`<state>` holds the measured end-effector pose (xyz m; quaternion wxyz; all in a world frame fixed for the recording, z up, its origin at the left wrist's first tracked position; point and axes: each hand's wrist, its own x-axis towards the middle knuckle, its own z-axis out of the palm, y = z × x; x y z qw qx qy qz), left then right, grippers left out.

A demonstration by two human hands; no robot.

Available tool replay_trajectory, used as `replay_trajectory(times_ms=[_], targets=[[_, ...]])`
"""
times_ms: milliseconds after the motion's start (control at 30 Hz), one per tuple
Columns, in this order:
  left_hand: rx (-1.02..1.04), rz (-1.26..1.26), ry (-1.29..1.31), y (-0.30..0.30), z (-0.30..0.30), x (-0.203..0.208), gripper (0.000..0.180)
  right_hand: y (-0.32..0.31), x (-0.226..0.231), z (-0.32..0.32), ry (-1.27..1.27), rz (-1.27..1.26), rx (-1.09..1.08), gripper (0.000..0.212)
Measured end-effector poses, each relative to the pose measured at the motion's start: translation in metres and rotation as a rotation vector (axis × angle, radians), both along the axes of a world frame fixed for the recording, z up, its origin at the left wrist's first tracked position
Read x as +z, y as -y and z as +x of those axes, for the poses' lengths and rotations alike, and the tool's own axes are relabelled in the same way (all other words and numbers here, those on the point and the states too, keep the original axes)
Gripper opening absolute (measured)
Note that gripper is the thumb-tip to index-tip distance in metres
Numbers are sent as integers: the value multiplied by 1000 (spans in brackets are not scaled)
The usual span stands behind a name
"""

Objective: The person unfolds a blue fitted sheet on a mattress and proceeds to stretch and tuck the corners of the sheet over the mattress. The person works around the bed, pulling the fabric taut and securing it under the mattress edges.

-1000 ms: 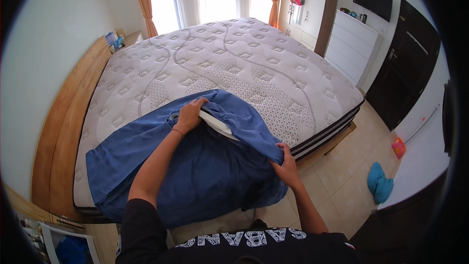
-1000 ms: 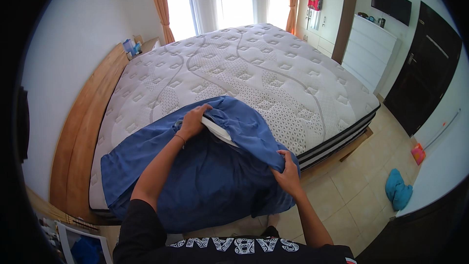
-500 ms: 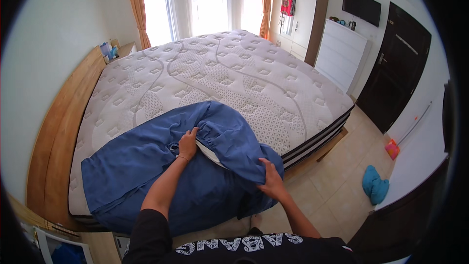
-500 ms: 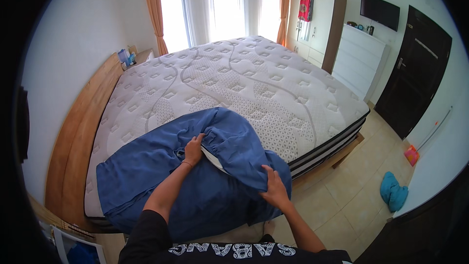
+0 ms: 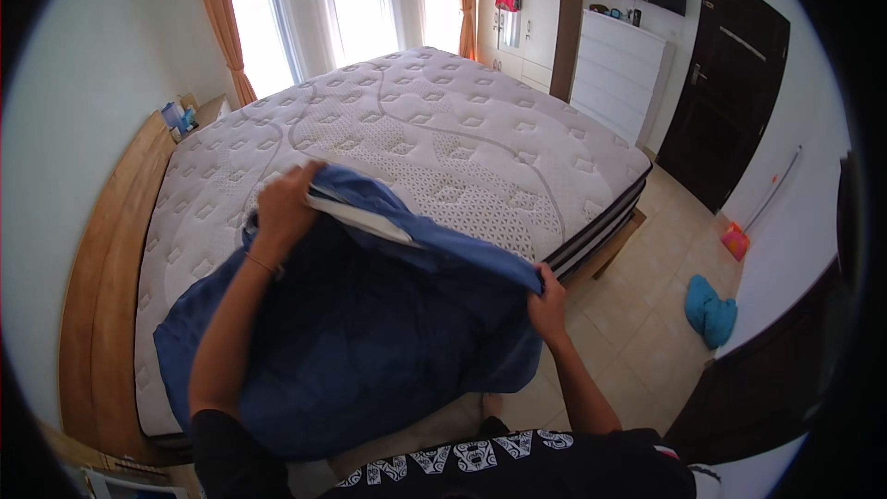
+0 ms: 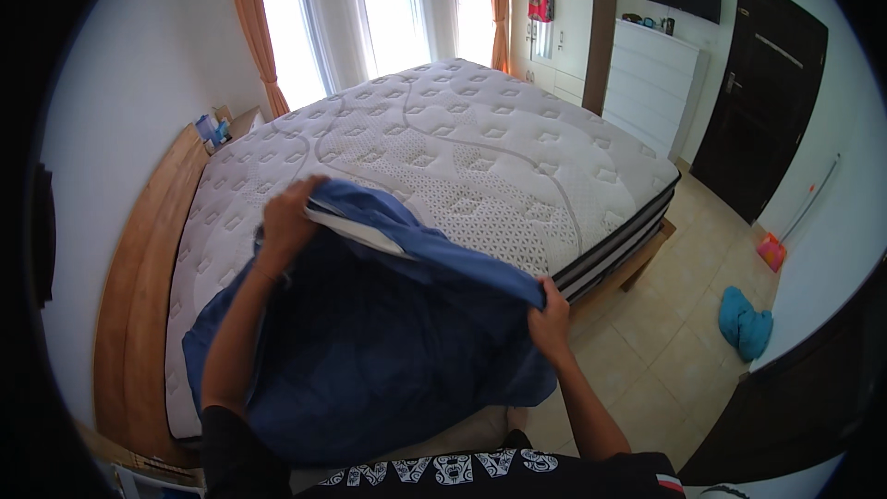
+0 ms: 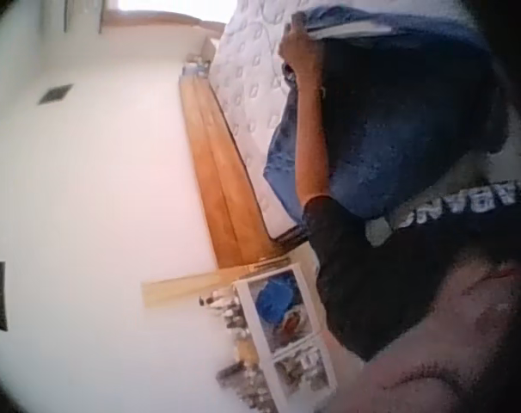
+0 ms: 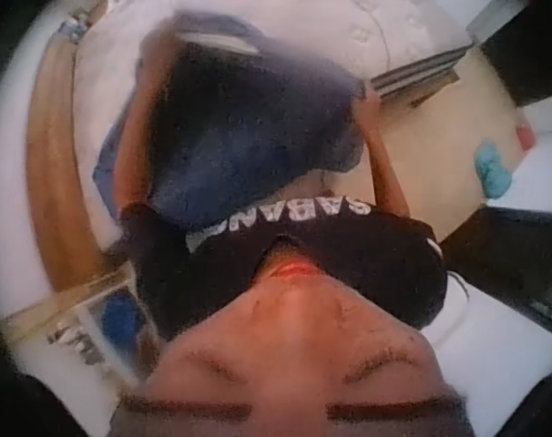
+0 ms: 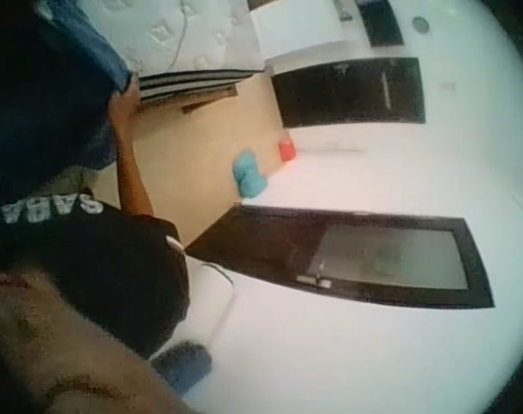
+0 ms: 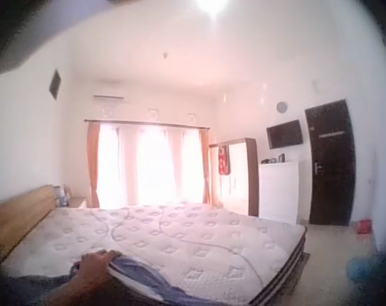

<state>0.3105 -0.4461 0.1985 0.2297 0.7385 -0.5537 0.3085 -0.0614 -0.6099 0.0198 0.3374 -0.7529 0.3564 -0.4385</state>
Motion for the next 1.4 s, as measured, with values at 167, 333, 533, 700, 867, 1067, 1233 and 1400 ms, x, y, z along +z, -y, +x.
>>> replay_trajectory(times_ms=[167,333,533,700,867,1067,1233,1400], targets=[[49,-139,159,-9,-3,109,26,-18,32,36,-7,-166,183,44],[212,-179,248,-27,-17,207,24,-97,-15,85,-258,-259,187,78],[318,-111,455,-20,-53,262,22,-91,-81,55,-318,-120,95,67],[281,-104,547,1,-70,291,25,14,-104,-6,-41,34,293,52],[160,-241,635,35,-137,314,23,64,-40,-26,21,288,496,84],[295,-221,760,61,-153,316,17,43,-78,-6,-457,96,684,71],[478,-74,638,-4,-88,327,23,116,-33,-41,-738,-100,827,26],[539,-54,325,-13,-74,327,23,244,112,-132,-740,-76,716,40]])
